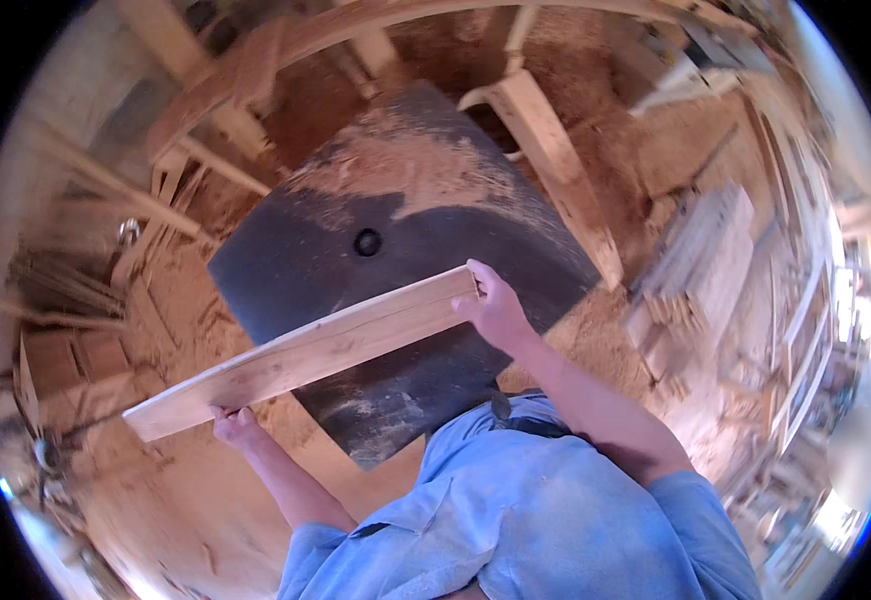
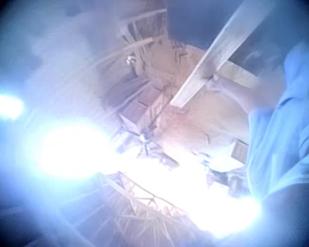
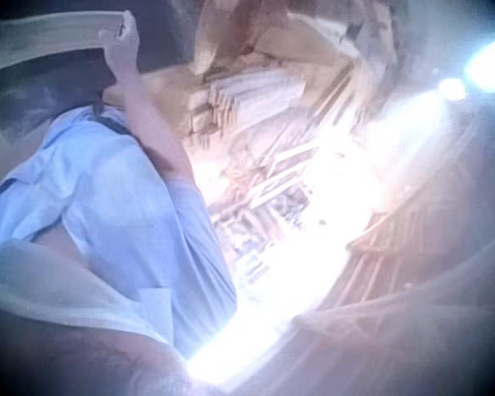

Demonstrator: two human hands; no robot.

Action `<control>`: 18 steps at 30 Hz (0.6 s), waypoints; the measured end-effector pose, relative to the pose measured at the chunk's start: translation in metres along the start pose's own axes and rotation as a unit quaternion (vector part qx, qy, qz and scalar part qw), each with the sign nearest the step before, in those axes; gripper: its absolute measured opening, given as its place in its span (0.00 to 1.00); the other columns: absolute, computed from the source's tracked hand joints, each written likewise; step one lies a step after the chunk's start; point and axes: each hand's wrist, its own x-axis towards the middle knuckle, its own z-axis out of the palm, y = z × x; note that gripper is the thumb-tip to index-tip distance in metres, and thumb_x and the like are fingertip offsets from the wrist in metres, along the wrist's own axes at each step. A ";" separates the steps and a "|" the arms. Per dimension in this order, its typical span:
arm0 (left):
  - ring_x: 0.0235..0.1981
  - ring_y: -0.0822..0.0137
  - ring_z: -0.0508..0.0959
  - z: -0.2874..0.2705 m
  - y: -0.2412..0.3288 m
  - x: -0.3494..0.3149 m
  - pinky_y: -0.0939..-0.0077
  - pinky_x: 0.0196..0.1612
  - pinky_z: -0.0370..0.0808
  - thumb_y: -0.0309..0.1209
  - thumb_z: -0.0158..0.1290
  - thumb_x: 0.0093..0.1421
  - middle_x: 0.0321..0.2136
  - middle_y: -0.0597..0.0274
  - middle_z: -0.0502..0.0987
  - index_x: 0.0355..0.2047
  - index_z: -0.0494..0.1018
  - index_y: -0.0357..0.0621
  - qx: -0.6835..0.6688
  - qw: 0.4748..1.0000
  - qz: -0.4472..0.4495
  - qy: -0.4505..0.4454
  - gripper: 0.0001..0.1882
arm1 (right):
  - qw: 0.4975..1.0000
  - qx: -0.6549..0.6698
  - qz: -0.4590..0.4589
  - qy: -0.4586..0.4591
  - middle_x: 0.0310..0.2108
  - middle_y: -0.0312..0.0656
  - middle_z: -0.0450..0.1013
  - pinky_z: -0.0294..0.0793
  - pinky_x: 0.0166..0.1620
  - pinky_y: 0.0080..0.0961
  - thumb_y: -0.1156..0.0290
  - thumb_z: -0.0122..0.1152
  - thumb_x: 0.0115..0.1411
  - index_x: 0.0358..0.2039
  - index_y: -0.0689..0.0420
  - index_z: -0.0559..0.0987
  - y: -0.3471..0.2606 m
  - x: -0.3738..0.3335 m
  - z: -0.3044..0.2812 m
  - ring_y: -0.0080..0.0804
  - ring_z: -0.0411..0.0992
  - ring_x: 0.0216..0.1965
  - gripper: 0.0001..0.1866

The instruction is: The person repeatedly picks up wooden planks from a pile on the floor and rubs them against a stationary grinding wheel to smooth the edges. The person handles the planks one at a time, rotating them to treat different sides before placing them back on the pile.

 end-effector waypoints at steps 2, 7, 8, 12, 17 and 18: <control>0.60 0.51 0.71 0.054 -0.002 -0.035 0.47 0.64 0.68 0.34 0.46 0.72 0.59 0.48 0.71 0.60 0.66 0.32 0.045 0.998 0.017 -0.037 0.22 | 0.994 0.074 0.045 0.059 0.48 0.46 0.75 0.72 0.56 0.30 0.76 0.61 0.61 0.64 0.68 0.67 0.013 -0.014 -0.042 0.34 0.74 0.49 0.30; 0.59 0.50 0.71 0.150 -0.025 -0.139 0.47 0.64 0.68 0.37 0.51 0.70 0.58 0.49 0.72 0.60 0.68 0.34 0.084 0.989 -0.036 -0.120 0.23 | 0.921 0.351 0.117 0.126 0.40 0.41 0.77 0.74 0.51 0.31 0.73 0.58 0.66 0.50 0.64 0.79 0.076 -0.102 -0.141 0.32 0.75 0.44 0.14; 0.59 0.50 0.71 0.161 -0.033 -0.164 0.46 0.64 0.67 0.37 0.52 0.70 0.58 0.49 0.73 0.60 0.68 0.34 0.089 0.985 -0.050 -0.136 0.24 | 0.900 0.398 0.111 0.138 0.38 0.41 0.77 0.74 0.50 0.31 0.72 0.58 0.66 0.48 0.63 0.80 0.080 -0.123 -0.152 0.32 0.75 0.43 0.13; 0.59 0.50 0.72 0.166 -0.087 -0.248 0.46 0.64 0.67 0.36 0.53 0.69 0.57 0.49 0.73 0.59 0.69 0.33 0.129 0.944 -0.142 -0.268 0.24 | 0.827 0.481 0.069 0.281 0.35 0.39 0.76 0.74 0.48 0.31 0.68 0.55 0.69 0.42 0.62 0.80 0.124 -0.221 -0.188 0.31 0.74 0.41 0.11; 0.58 0.52 0.73 0.122 -0.177 -0.436 0.51 0.64 0.68 0.35 0.55 0.68 0.55 0.50 0.75 0.57 0.71 0.30 0.248 0.866 -0.191 -0.389 0.23 | 0.773 0.452 0.097 0.434 0.33 0.38 0.75 0.71 0.45 0.31 0.67 0.53 0.70 0.40 0.59 0.81 0.188 -0.334 -0.240 0.27 0.71 0.38 0.11; 0.57 0.53 0.73 0.112 -0.185 -0.460 0.51 0.64 0.68 0.35 0.56 0.67 0.54 0.51 0.76 0.57 0.71 0.30 0.245 0.852 -0.222 -0.407 0.23 | 0.768 0.441 0.097 0.453 0.32 0.37 0.75 0.71 0.45 0.30 0.67 0.53 0.70 0.40 0.58 0.81 0.196 -0.358 -0.252 0.26 0.71 0.37 0.10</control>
